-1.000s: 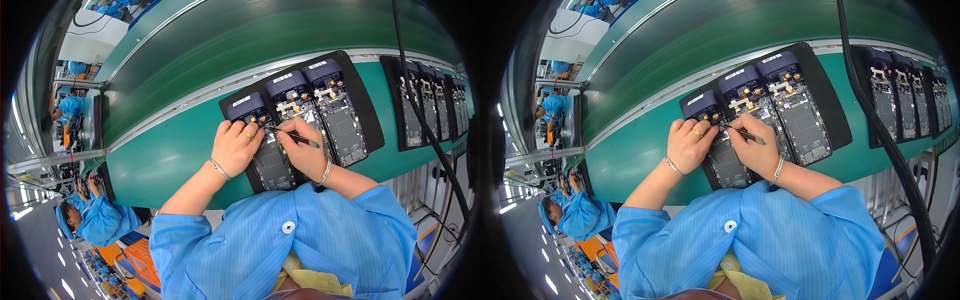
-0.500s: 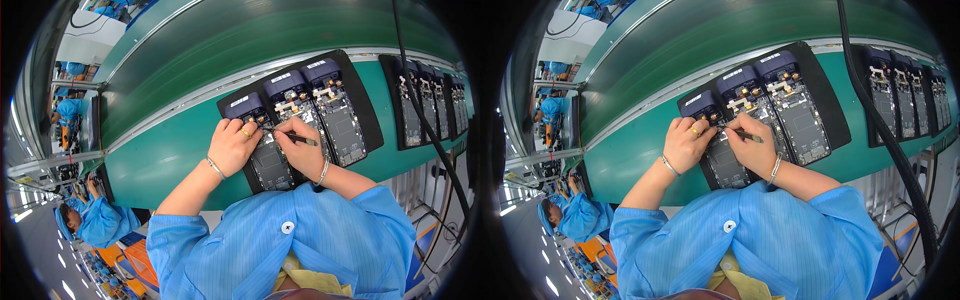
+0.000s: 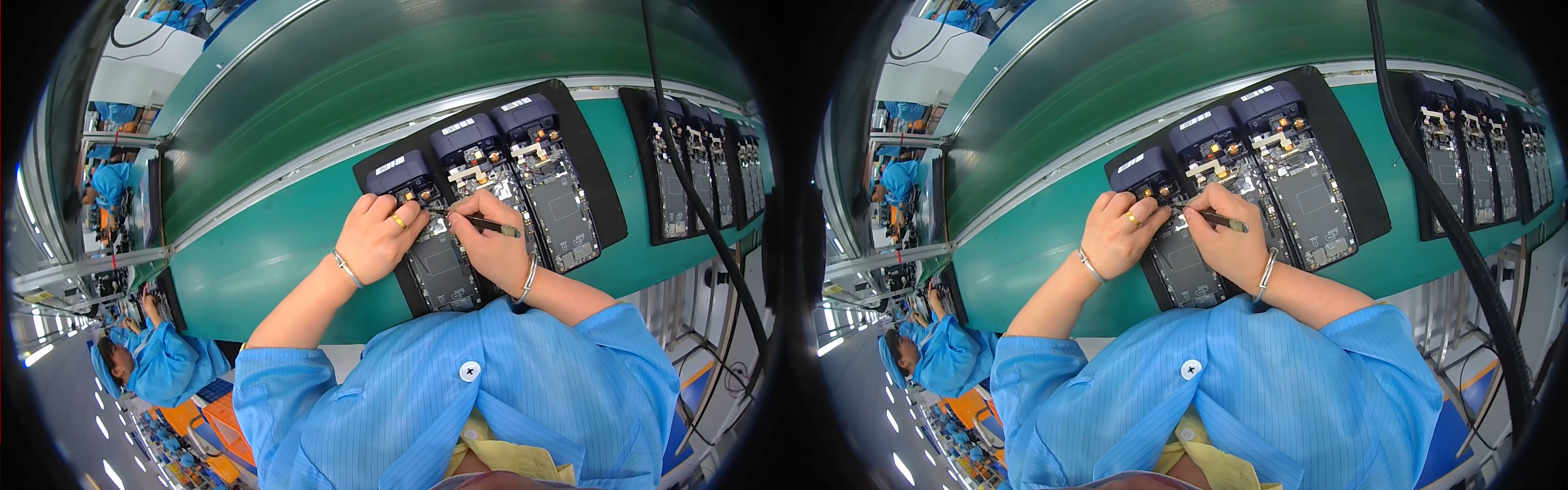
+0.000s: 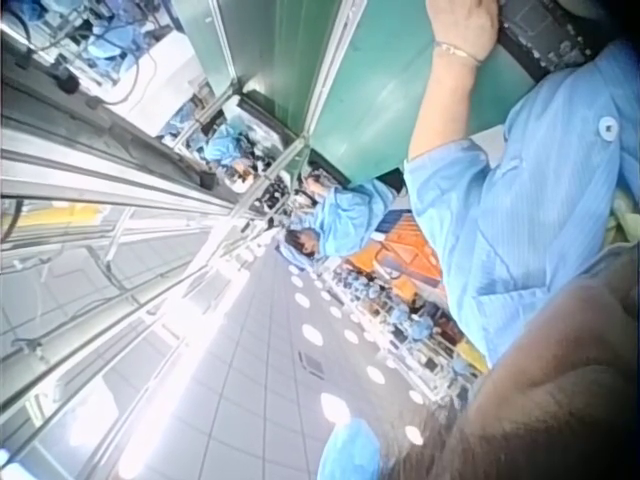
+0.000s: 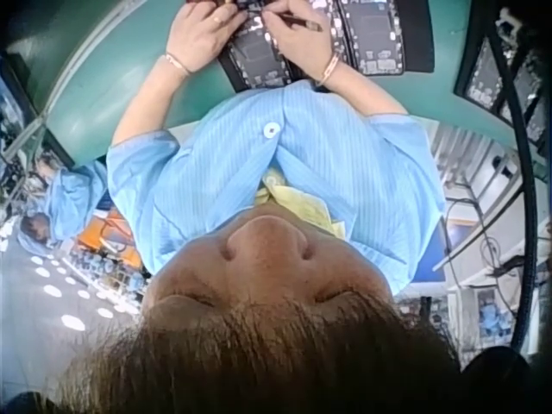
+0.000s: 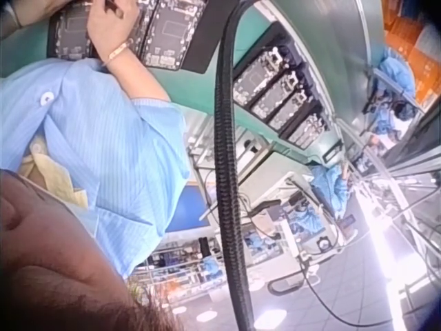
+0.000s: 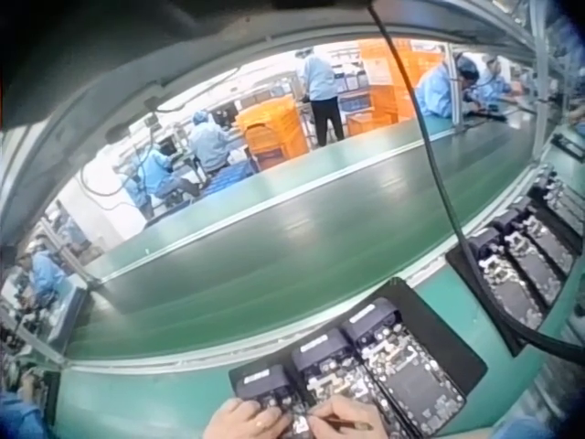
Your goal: Assembling and inspecting electronic components on a production assembly line.
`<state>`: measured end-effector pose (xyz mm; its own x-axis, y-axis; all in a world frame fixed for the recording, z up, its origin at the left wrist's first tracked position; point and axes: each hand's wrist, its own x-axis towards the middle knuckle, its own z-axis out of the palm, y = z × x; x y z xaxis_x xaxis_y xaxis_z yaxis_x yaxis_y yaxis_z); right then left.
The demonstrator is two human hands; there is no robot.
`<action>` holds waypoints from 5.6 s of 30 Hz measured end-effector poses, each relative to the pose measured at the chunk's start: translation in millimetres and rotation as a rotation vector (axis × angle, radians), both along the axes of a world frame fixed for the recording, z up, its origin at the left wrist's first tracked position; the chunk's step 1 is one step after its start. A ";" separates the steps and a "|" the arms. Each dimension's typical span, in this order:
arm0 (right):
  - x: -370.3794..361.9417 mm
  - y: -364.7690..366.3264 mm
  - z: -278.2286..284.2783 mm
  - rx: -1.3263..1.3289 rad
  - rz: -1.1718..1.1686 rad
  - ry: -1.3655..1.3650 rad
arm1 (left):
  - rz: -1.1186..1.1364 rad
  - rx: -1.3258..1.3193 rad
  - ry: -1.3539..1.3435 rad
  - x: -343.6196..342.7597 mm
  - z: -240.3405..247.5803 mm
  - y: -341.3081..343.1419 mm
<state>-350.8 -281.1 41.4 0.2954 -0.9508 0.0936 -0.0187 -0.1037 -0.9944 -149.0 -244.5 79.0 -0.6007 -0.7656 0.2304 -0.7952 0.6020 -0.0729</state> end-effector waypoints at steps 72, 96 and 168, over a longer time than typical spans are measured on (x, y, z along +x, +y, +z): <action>-164.9 -97.0 -2.2 -0.116 -0.400 0.942 | 0.641 0.397 0.905 -16.8 -54.7 112.0; -35.8 12.3 61.3 0.855 0.772 0.150 | 0.553 1.018 2.536 -25.5 -24.7 145.4; -182.9 -53.8 3.0 -0.338 -0.198 1.025 | 0.076 0.784 2.113 -102.3 -73.7 -127.0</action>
<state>-533.8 -334.9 44.4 0.2273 -0.9613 0.1557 -0.8665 -0.2726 -0.4182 -251.4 -371.5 5.3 0.0460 -0.9984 0.0341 0.5961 0.0548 0.8010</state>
